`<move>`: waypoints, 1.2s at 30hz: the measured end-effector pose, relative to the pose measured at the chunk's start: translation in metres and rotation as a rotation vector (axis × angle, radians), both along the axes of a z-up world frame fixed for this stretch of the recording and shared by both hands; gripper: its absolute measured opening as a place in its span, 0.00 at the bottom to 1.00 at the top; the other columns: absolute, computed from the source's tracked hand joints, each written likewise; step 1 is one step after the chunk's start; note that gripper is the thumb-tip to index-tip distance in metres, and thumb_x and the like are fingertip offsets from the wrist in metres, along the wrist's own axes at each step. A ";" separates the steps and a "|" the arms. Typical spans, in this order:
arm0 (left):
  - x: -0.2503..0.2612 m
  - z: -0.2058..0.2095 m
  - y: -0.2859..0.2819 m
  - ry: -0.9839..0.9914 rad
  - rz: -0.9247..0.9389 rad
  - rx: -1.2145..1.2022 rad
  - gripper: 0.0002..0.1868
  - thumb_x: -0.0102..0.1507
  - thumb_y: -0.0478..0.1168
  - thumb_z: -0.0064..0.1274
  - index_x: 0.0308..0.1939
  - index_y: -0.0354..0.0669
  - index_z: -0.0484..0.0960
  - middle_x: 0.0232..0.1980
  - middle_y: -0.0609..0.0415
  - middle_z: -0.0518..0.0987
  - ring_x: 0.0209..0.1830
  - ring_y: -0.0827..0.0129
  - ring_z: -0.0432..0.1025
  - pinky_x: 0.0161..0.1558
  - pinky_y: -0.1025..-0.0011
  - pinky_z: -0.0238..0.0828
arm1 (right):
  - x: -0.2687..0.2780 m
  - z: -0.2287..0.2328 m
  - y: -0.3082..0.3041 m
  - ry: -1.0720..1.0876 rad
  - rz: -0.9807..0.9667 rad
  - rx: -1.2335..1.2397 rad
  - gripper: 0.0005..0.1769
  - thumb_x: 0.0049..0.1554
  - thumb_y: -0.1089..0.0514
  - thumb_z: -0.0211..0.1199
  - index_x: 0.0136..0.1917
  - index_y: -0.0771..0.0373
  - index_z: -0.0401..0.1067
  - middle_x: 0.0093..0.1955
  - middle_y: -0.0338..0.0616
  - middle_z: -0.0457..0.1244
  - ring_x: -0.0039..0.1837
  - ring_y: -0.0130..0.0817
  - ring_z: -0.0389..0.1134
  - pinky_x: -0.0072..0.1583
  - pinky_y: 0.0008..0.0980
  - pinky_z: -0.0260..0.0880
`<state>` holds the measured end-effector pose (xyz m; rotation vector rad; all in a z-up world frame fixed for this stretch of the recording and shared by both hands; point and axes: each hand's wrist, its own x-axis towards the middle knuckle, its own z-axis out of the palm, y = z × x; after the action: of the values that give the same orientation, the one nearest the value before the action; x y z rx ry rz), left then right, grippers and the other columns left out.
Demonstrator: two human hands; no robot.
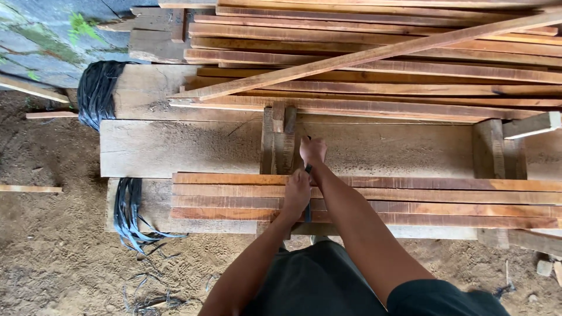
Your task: Bundling multiple wooden slats together with plastic strapping and cutting the excess with scissors.
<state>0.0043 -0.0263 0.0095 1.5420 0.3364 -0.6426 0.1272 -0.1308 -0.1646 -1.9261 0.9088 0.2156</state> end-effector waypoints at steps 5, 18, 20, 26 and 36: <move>0.000 0.013 -0.004 -0.177 -0.036 0.024 0.20 0.74 0.48 0.27 0.41 0.40 0.71 0.32 0.46 0.70 0.34 0.61 0.70 0.38 0.56 0.71 | 0.001 0.017 -0.008 -0.013 0.332 -0.347 0.20 0.57 0.50 0.58 0.27 0.59 0.67 0.22 0.41 0.58 0.29 0.38 0.64 0.36 0.40 0.67; -0.001 -0.149 0.002 -0.885 -0.372 0.678 0.07 0.68 0.34 0.42 0.36 0.43 0.62 0.34 0.50 0.65 0.17 0.61 0.67 0.18 0.75 0.63 | -0.009 0.077 0.002 -0.187 -0.153 -0.016 0.25 0.49 0.47 0.61 0.18 0.62 0.62 0.22 0.50 0.58 0.32 0.45 0.67 0.43 0.47 0.67; -0.009 -0.146 0.002 -0.988 -0.350 0.717 0.09 0.66 0.31 0.43 0.37 0.45 0.60 0.35 0.50 0.63 0.17 0.63 0.65 0.17 0.76 0.62 | -0.014 0.075 0.007 -0.193 -0.151 -0.030 0.28 0.50 0.44 0.61 0.17 0.61 0.62 0.20 0.49 0.58 0.31 0.45 0.67 0.43 0.48 0.68; -0.008 -0.046 0.004 -0.489 -0.196 0.315 0.10 0.70 0.36 0.39 0.36 0.34 0.65 0.33 0.38 0.69 0.28 0.57 0.71 0.31 0.63 0.72 | -0.008 0.040 0.005 -0.179 0.180 -0.334 0.22 0.51 0.49 0.59 0.22 0.62 0.63 0.22 0.46 0.57 0.30 0.46 0.68 0.36 0.42 0.67; -0.014 -0.128 -0.005 -0.707 -0.400 0.725 0.05 0.71 0.35 0.36 0.39 0.46 0.64 0.38 0.53 0.63 0.23 0.69 0.60 0.24 0.71 0.66 | 0.002 0.050 0.001 0.091 0.166 -0.142 0.21 0.58 0.48 0.60 0.38 0.71 0.71 0.35 0.54 0.66 0.44 0.53 0.74 0.47 0.47 0.74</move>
<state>-0.0097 -0.0308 -0.1189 2.4484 -0.3312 -0.2302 0.1292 -0.1295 -0.1151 -2.1404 0.8426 0.3473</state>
